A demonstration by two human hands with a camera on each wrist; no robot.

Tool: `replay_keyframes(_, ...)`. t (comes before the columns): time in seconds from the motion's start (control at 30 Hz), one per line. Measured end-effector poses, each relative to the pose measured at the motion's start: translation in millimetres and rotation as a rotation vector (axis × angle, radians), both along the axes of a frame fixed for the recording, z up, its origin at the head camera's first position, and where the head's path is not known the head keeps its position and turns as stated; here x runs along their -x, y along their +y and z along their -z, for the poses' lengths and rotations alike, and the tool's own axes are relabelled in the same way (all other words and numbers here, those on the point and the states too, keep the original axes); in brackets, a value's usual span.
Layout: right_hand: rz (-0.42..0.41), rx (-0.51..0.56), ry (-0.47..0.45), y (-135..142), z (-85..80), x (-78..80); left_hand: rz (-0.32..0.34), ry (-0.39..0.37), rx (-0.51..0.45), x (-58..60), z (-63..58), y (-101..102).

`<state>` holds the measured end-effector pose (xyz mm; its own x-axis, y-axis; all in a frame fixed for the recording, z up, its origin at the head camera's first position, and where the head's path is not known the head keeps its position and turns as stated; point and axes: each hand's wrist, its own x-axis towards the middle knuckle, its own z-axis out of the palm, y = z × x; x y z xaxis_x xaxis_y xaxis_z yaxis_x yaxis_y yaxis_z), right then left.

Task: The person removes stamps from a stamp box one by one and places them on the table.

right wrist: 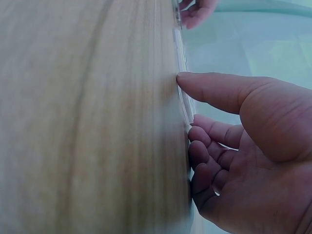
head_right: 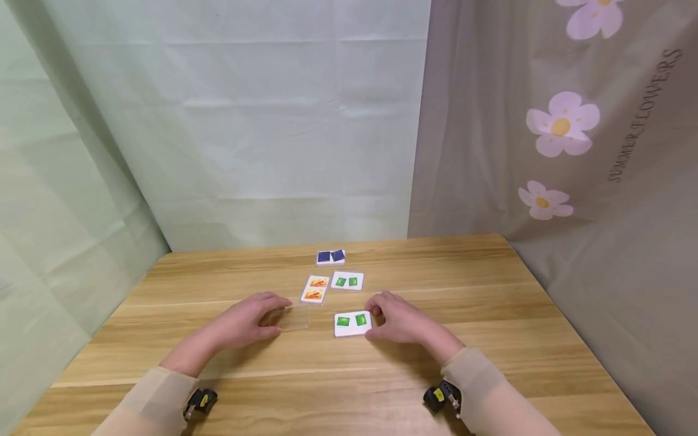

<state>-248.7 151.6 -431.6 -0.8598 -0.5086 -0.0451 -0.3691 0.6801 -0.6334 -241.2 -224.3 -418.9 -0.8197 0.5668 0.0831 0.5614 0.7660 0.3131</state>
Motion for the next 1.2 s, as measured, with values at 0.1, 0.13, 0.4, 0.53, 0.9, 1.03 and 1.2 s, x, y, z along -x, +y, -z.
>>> replay_keyframes(0.1,-0.007,0.004,0.006,0.1,-0.4,0.2,0.000,0.000,0.006,0.8,0.6,0.0)
replay_keyframes(0.13,-0.008,0.004,0.007,0.1,-0.6,0.2,-0.001,-0.002,0.007,0.9,0.5,0.2)
replay_keyframes(0.4,-0.001,-0.001,-0.003,-0.4,-1.9,0.3,-0.003,-0.010,0.003,1.1,-1.4,1.4)
replay_keyframes(0.53,0.002,-0.006,-0.007,-0.5,-1.6,0.2,-0.017,-0.026,0.010,0.4,-1.3,1.6)
replay_keyframes(0.9,-0.001,-0.004,0.001,0.1,-0.2,-1.0,-0.043,-0.049,-0.008,0.5,-0.8,3.0)
replay_keyframes(1.03,0.004,-0.002,-0.006,-0.1,0.2,-0.9,-0.069,-0.048,-0.031,-0.5,-1.5,5.4)
replay_keyframes(1.2,0.014,-0.006,-0.005,-1.0,-0.7,-0.3,-0.054,-0.015,-0.070,-3.9,-7.5,16.4)
